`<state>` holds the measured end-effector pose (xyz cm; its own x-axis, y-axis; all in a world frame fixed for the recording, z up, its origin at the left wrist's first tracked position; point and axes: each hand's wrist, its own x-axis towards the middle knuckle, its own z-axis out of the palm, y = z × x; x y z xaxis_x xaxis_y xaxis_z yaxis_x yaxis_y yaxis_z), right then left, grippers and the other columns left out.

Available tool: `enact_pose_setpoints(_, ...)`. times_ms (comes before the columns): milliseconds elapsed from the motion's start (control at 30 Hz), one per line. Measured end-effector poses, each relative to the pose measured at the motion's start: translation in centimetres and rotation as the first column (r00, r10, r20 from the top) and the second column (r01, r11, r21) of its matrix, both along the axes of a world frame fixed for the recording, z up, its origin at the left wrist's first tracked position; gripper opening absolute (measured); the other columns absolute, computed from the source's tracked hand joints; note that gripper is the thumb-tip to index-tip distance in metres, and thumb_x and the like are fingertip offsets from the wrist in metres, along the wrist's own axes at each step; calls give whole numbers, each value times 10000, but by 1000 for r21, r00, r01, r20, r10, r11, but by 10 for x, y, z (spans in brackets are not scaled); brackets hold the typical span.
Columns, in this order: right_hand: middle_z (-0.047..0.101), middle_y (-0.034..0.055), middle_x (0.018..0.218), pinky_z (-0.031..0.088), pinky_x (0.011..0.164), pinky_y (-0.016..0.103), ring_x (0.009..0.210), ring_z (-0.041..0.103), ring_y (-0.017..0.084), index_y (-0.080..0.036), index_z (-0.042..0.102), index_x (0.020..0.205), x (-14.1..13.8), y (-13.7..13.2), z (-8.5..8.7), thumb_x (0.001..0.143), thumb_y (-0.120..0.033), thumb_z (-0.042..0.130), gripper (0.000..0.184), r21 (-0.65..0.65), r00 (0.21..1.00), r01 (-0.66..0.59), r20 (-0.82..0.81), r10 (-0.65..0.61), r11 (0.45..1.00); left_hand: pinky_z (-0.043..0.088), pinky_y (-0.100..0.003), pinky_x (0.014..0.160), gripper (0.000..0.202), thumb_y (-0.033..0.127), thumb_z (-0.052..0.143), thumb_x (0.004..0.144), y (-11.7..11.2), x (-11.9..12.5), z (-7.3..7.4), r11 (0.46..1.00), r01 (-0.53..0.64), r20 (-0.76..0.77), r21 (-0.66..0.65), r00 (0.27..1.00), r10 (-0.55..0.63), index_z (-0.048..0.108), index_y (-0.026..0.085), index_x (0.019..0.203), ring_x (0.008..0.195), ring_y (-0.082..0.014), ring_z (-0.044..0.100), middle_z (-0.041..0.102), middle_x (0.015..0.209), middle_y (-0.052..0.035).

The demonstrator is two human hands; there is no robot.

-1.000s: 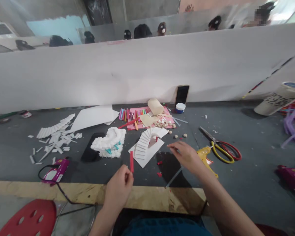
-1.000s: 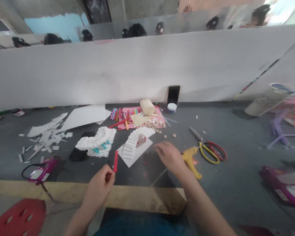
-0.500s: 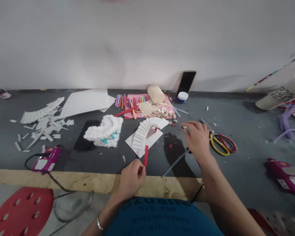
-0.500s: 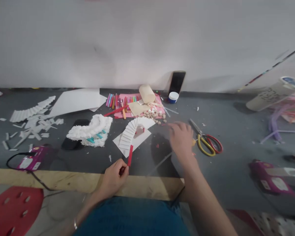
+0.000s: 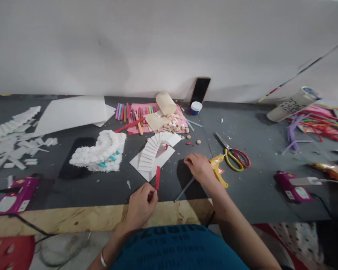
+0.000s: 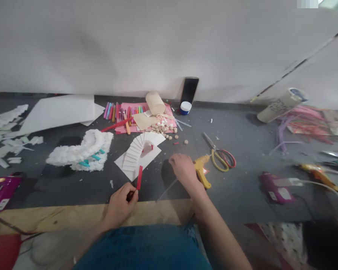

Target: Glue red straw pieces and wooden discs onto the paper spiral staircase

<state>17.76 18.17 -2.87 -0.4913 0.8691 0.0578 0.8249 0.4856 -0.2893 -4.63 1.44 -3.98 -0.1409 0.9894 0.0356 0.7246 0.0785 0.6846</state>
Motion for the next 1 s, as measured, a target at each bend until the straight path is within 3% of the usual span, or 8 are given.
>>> enact_pose_setpoints(167, 646, 147, 1070, 400, 878, 343, 1032, 554, 261, -161, 633, 948, 6, 47, 11, 954, -185, 452, 182, 81, 997, 68, 13, -70, 994, 391, -233, 585, 159, 238, 479, 869, 0, 0, -5, 999, -16, 11, 45, 1000, 15, 510, 213, 716, 600, -123, 565, 578, 647, 30)
enact_pose_setpoints(267, 652, 143, 959, 407, 822, 329, 915, 579, 245, -159, 626, 861, 0, 65, 6, 924, -148, 471, 168, 50, 998, 18, 63, -21, 999, 391, -231, 584, 152, 223, 480, 869, 0, -1, -5, 999, -14, 7, 49, 1000, 14, 513, 211, 721, 598, -121, 566, 580, 650, 30)
enact_pose_setpoints(400, 645, 141, 845, 406, 710, 310, 763, 585, 222, -131, 611, 867, -10, 68, -3, 886, -118, 474, 139, 5, 996, -1, 88, 0, 1000, 394, -227, 586, 152, 215, 482, 873, 0, 0, -5, 999, -9, 4, 48, 1000, 9, 514, 208, 724, 605, -118, 567, 586, 666, 25)
enact_pose_setpoints(533, 675, 107, 864, 450, 705, 287, 782, 627, 205, -133, 601, 990, -1, 54, 3, 884, -151, 464, 174, -22, 1000, 4, 19, -4, 1000, 401, -218, 586, 142, 203, 490, 873, -3, 1, -5, 997, -26, 27, 69, 999, 24, 517, 206, 733, 607, -113, 565, 588, 668, 25)
enact_pose_setpoints(633, 711, 81, 909, 497, 714, 295, 790, 664, 196, -171, 600, 1111, 15, 31, 9, 917, -277, 449, 268, -54, 978, 52, -198, -62, 997, 398, -212, 581, 145, 178, 490, 870, -9, 1, -2, 994, -19, 13, 109, 1000, 18, 517, 206, 730, 604, -108, 564, 593, 674, 25)
enact_pose_setpoints(767, 722, 83, 830, 509, 661, 325, 740, 668, 222, -206, 692, 937, 25, -11, 4, 893, -408, 470, 303, -186, 909, 57, -398, -129, 981, 389, -211, 570, 166, 170, 488, 874, -4, -5, 9, 979, -20, -34, 204, 999, 27, 509, 208, 713, 599, -106, 563, 590, 671, 21)
enact_pose_setpoints(867, 715, 90, 790, 508, 652, 335, 708, 655, 226, -200, 707, 886, 21, -37, -4, 878, -438, 476, 331, -242, 876, 47, -457, -156, 969, 407, -226, 608, 161, 215, 499, 889, 24, -19, 24, 966, -66, -84, 252, 992, 90, 522, 211, 730, 639, -122, 579, 601, 695, 11)
enact_pose_setpoints(1000, 709, 80, 756, 500, 633, 328, 668, 642, 218, -208, 706, 845, 12, -51, -8, 849, -463, 511, 321, -292, 839, 31, -512, -183, 956, 421, -257, 656, 133, 233, 468, 924, 79, -39, 49, 974, -71, -176, 213, 978, 110, 576, 211, 850, 755, -163, 617, 657, 812, -23)
